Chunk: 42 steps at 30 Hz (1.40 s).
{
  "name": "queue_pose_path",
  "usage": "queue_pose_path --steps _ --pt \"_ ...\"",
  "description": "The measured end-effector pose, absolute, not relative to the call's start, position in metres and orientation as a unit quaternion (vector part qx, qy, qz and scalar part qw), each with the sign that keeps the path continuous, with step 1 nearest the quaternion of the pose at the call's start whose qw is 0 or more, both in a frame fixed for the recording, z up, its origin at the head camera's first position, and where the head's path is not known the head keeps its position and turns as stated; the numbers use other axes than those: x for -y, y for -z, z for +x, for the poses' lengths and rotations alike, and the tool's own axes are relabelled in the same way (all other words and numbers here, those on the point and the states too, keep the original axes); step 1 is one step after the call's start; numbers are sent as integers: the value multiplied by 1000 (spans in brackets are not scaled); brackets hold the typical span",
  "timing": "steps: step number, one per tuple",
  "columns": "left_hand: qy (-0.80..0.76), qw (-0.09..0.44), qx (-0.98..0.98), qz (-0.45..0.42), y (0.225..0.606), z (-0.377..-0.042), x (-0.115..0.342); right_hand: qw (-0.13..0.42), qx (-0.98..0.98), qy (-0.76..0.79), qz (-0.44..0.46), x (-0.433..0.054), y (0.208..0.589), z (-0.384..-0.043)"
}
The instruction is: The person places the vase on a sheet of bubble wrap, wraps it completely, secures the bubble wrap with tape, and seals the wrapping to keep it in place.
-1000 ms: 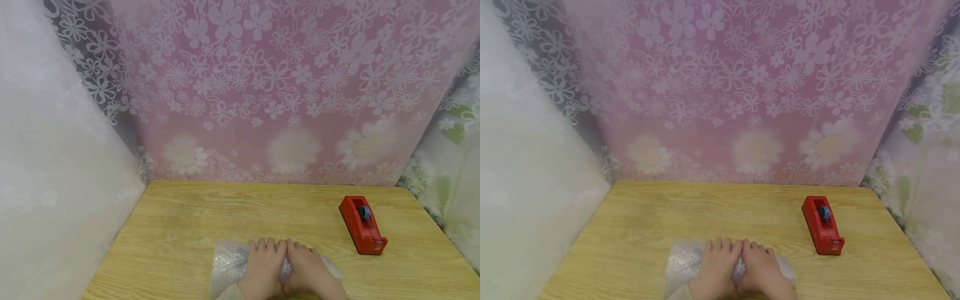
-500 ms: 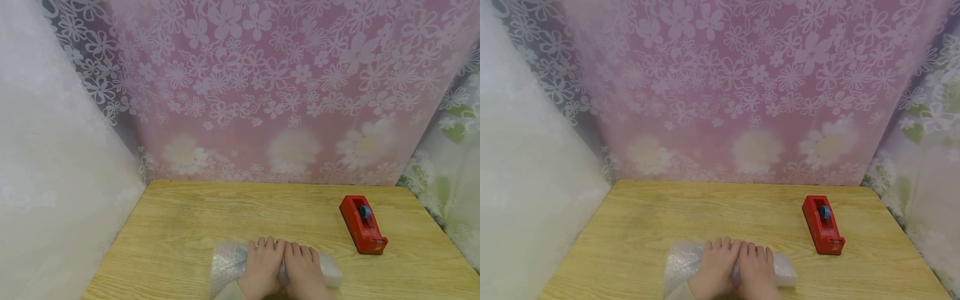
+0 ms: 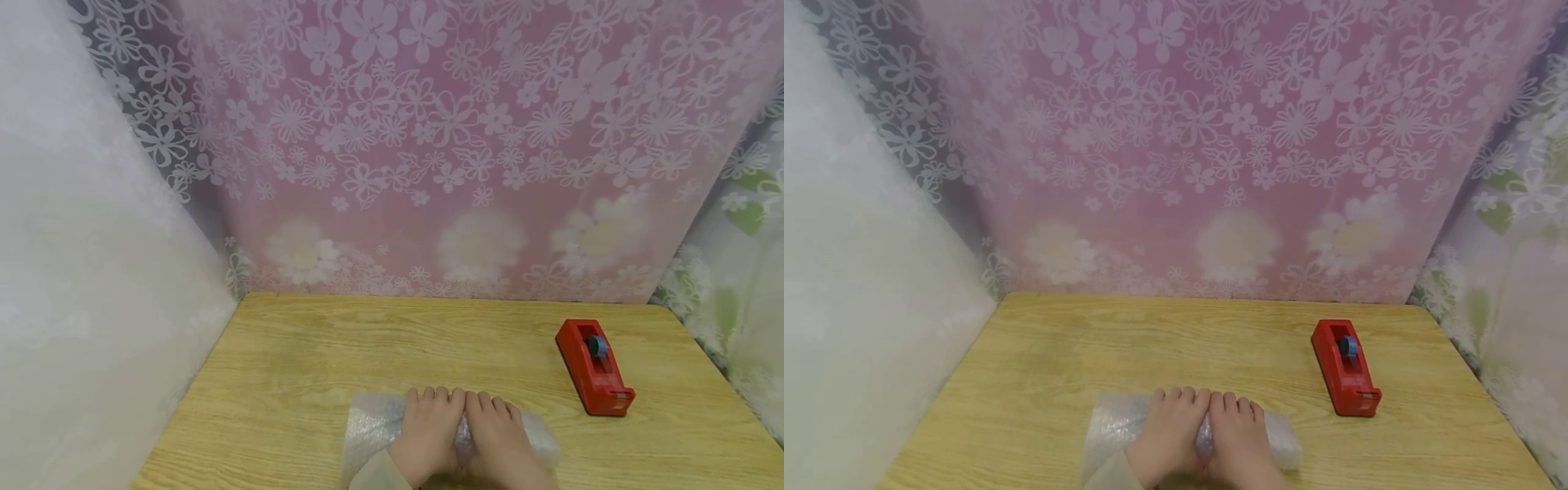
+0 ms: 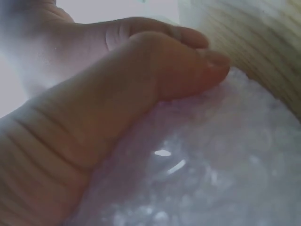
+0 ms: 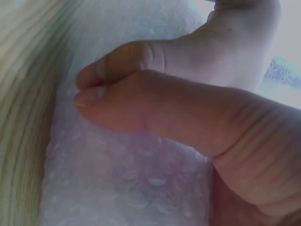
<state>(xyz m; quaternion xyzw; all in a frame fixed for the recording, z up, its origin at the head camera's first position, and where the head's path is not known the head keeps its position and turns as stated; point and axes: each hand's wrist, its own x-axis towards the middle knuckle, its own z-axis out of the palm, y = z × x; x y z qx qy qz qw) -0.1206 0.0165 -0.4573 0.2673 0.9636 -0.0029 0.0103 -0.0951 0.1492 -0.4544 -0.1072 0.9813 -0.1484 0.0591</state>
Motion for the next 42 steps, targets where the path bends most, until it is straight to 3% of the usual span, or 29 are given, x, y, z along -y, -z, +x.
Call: queue_pose_path --steps 9,32,42 --pt "4 32 -966 256 454 -123 -18 55 -976 164 -129 -155 454 -100" --pt "43 -12 -967 249 453 -111 -18 63 -979 160 -113 -157 454 -102" --pt "-51 56 -945 318 444 -128 8 69 -979 162 -105 -155 453 -104"
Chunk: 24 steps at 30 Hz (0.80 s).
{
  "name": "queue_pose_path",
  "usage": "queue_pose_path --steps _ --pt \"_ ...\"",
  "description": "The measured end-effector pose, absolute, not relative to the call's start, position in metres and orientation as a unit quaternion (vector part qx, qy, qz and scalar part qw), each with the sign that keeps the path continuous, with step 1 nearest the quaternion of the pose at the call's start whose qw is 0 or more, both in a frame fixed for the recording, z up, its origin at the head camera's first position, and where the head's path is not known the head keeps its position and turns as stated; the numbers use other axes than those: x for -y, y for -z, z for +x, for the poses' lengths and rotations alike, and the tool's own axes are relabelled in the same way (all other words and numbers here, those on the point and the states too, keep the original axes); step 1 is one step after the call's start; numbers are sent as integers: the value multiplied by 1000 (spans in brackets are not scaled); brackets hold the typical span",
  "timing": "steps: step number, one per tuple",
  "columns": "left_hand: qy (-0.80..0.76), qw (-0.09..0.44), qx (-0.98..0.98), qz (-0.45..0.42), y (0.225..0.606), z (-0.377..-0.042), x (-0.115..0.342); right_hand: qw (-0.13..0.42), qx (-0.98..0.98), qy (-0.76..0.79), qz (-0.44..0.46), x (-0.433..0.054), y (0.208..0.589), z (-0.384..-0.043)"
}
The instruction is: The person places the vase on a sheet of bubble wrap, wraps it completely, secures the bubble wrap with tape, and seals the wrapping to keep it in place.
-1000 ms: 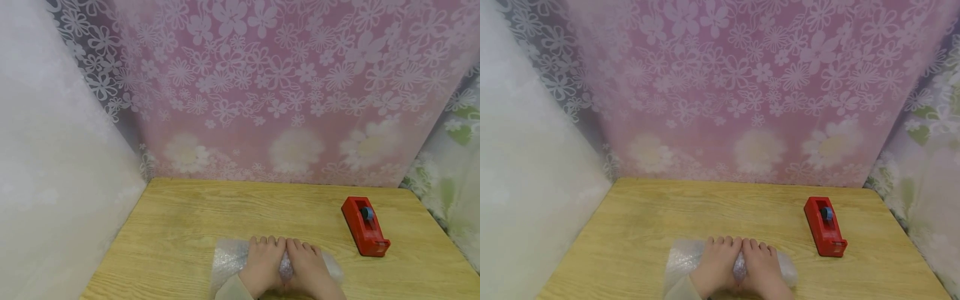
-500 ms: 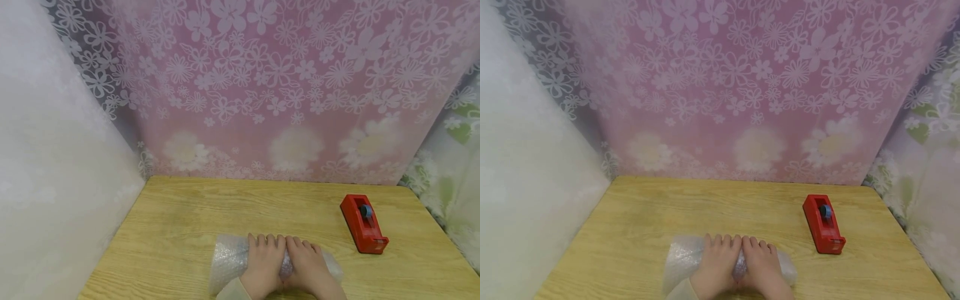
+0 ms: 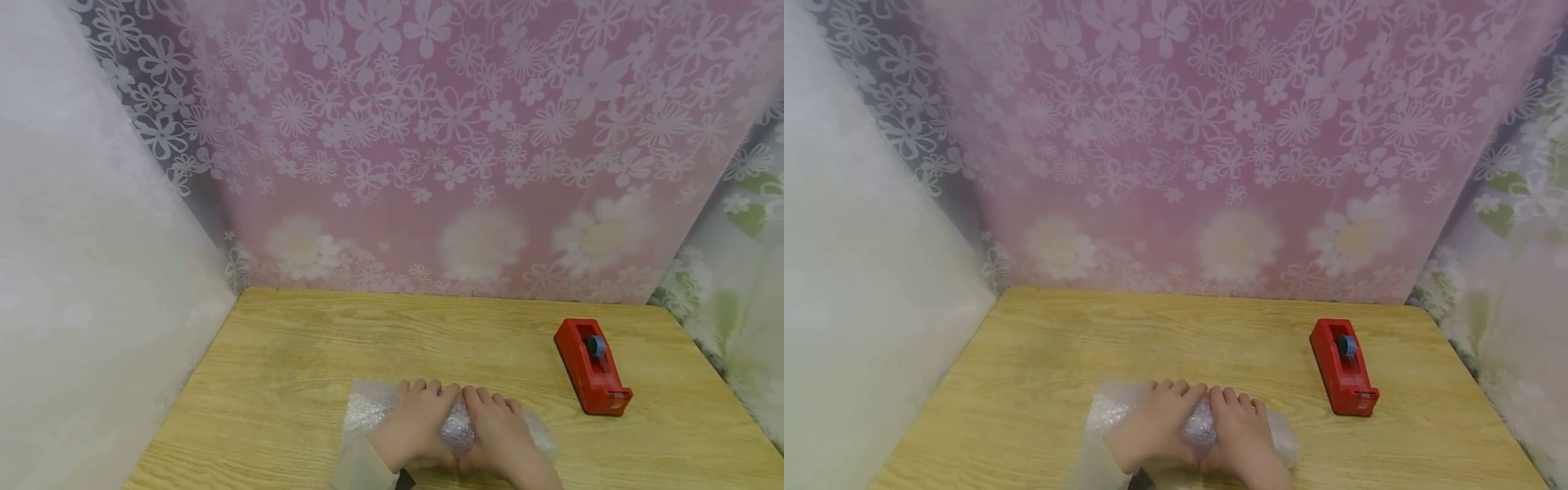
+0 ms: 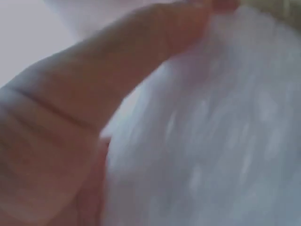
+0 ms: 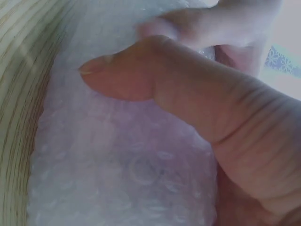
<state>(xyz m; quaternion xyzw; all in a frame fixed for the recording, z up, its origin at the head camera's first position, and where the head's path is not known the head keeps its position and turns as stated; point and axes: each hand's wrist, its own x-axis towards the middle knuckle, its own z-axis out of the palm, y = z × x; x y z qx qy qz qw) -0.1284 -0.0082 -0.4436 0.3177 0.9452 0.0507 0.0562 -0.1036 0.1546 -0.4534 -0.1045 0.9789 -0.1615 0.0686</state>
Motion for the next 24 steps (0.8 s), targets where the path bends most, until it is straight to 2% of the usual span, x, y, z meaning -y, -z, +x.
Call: queue_pose_path --steps 9,24 --pt "-135 105 -915 365 424 -139 37 85 -977 169 -100 -154 452 -105" --pt "-91 22 -913 396 422 -133 27 69 -979 163 -101 -155 454 -103"
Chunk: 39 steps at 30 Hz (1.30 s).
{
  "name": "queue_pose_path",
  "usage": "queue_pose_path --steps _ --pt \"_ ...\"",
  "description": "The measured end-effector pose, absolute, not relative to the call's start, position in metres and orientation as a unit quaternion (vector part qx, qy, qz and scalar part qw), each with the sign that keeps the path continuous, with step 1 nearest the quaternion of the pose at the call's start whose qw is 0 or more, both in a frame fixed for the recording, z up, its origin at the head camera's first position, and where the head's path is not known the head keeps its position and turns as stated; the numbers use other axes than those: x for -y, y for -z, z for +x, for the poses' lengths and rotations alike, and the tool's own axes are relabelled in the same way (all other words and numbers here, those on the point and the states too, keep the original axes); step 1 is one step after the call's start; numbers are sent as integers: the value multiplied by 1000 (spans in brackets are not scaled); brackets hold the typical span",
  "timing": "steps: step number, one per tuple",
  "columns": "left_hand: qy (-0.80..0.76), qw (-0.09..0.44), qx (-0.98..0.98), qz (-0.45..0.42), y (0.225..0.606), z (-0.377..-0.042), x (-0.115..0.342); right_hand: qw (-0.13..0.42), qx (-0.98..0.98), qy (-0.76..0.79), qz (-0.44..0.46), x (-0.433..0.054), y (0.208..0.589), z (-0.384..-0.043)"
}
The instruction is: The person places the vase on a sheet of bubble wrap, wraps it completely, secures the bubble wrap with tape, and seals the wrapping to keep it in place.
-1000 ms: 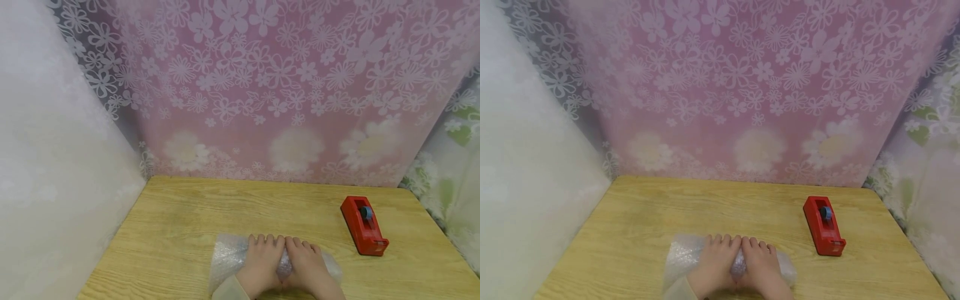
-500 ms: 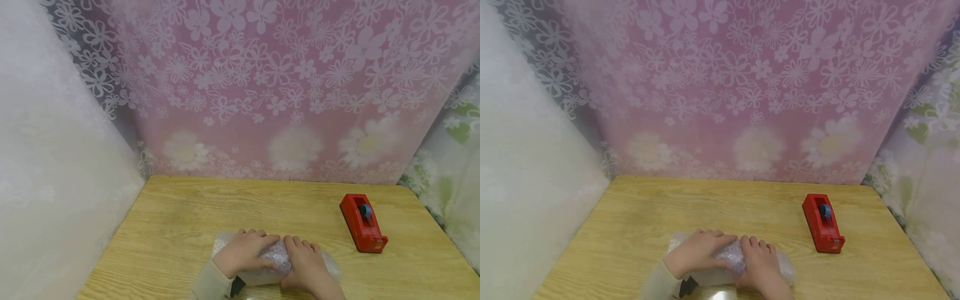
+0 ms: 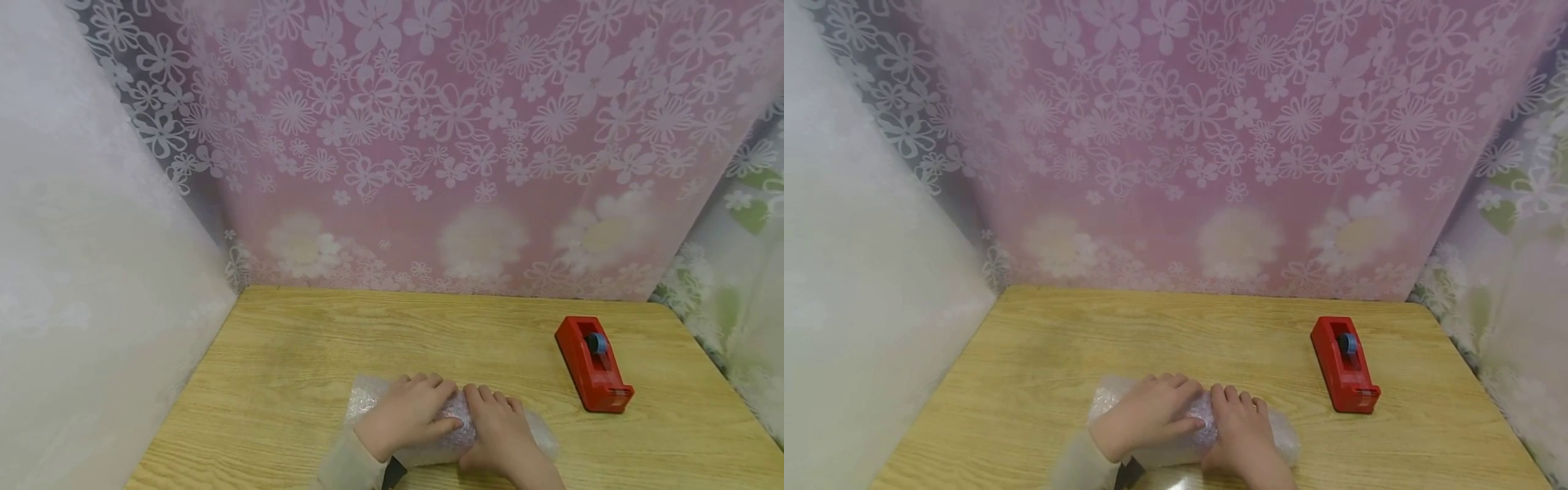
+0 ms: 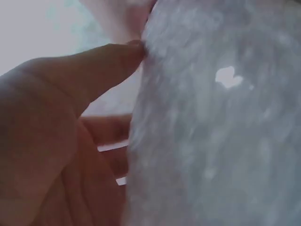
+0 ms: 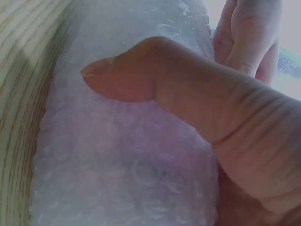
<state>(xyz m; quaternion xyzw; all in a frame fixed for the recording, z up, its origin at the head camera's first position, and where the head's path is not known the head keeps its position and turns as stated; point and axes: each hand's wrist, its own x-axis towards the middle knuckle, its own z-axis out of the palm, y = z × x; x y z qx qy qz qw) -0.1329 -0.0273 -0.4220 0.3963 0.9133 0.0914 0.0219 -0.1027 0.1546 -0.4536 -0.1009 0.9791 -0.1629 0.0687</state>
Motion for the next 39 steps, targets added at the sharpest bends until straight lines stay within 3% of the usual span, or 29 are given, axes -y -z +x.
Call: queue_pose_path --steps 15,39 --pt "-97 57 -923 369 423 -127 19 74 -980 156 -96 -151 451 -102" --pt "-86 50 -922 374 420 -124 18 35 -980 157 -114 -146 451 -93"
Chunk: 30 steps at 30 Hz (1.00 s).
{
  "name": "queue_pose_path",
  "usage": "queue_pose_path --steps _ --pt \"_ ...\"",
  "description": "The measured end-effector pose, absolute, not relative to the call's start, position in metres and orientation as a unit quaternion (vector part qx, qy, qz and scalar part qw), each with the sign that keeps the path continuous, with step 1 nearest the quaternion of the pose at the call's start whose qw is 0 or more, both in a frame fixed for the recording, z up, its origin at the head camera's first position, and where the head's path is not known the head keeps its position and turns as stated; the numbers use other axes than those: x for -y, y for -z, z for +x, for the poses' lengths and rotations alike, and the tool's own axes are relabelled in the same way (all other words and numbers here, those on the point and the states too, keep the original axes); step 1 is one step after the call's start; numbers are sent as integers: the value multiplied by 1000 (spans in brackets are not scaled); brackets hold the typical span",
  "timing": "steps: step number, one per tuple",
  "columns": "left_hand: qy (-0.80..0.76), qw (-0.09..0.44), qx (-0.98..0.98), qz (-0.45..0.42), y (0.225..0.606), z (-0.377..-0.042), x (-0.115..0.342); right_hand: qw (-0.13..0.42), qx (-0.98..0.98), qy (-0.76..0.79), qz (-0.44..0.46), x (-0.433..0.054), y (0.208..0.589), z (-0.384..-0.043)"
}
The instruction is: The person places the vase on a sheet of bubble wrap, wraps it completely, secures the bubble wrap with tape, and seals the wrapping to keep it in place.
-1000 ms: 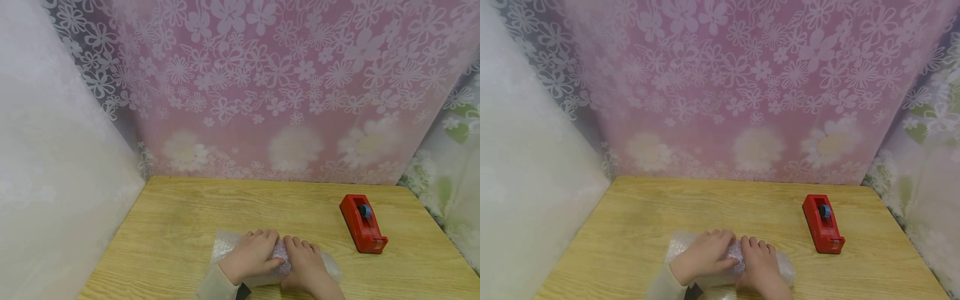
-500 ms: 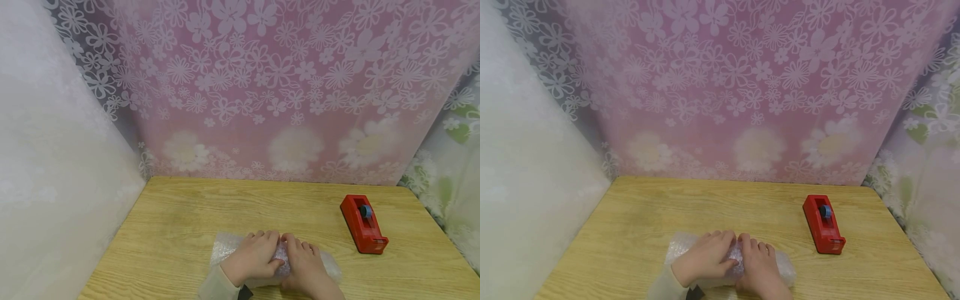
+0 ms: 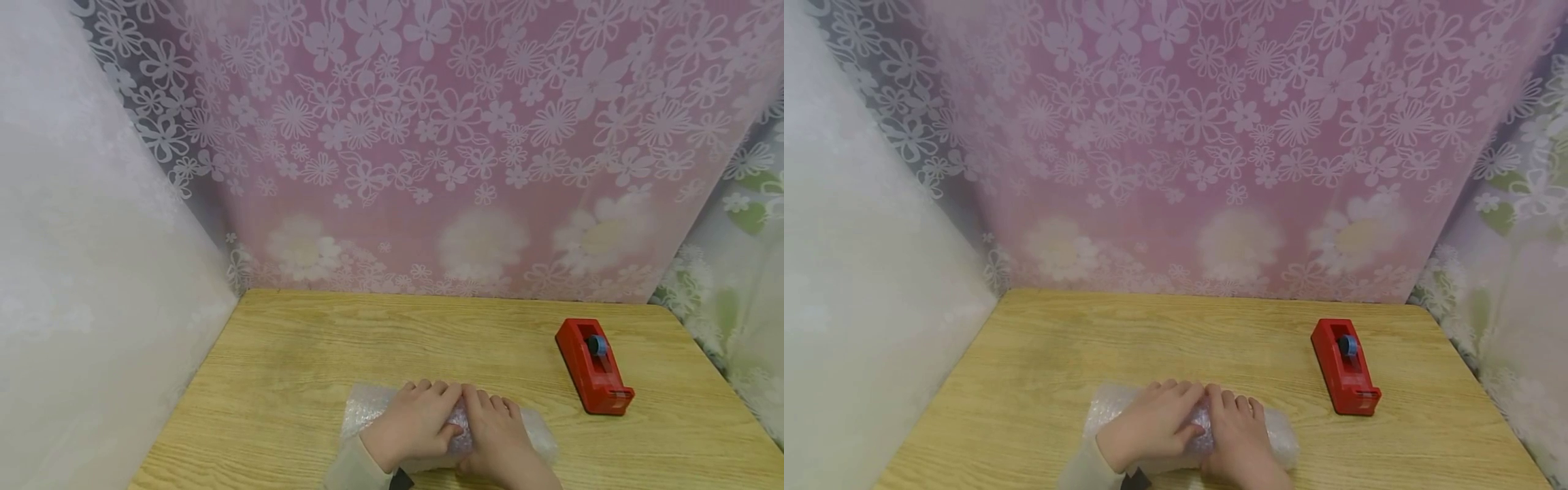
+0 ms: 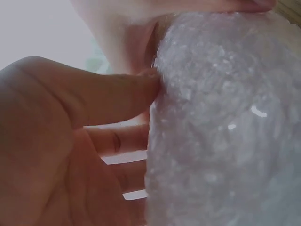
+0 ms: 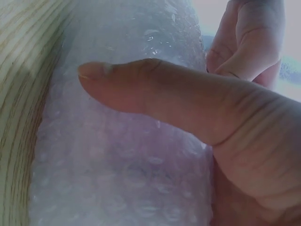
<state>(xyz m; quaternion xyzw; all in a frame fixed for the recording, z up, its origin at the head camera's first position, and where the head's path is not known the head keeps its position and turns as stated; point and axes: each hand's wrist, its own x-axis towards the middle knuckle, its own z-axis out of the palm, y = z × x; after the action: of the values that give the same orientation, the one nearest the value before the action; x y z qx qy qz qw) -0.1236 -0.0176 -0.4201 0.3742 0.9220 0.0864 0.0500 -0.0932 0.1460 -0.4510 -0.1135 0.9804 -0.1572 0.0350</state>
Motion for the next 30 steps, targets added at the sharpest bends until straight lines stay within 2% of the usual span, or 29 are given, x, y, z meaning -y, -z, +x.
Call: queue_pose_path --steps 13,22,30 --pt "-26 17 -926 377 436 -109 10 54 -973 176 -138 -156 454 -100" --pt "10 27 -930 365 443 -107 4 121 -960 207 -147 -162 451 -107" --pt "17 21 -935 354 446 -108 0 140 -956 210 -148 -162 448 -110"
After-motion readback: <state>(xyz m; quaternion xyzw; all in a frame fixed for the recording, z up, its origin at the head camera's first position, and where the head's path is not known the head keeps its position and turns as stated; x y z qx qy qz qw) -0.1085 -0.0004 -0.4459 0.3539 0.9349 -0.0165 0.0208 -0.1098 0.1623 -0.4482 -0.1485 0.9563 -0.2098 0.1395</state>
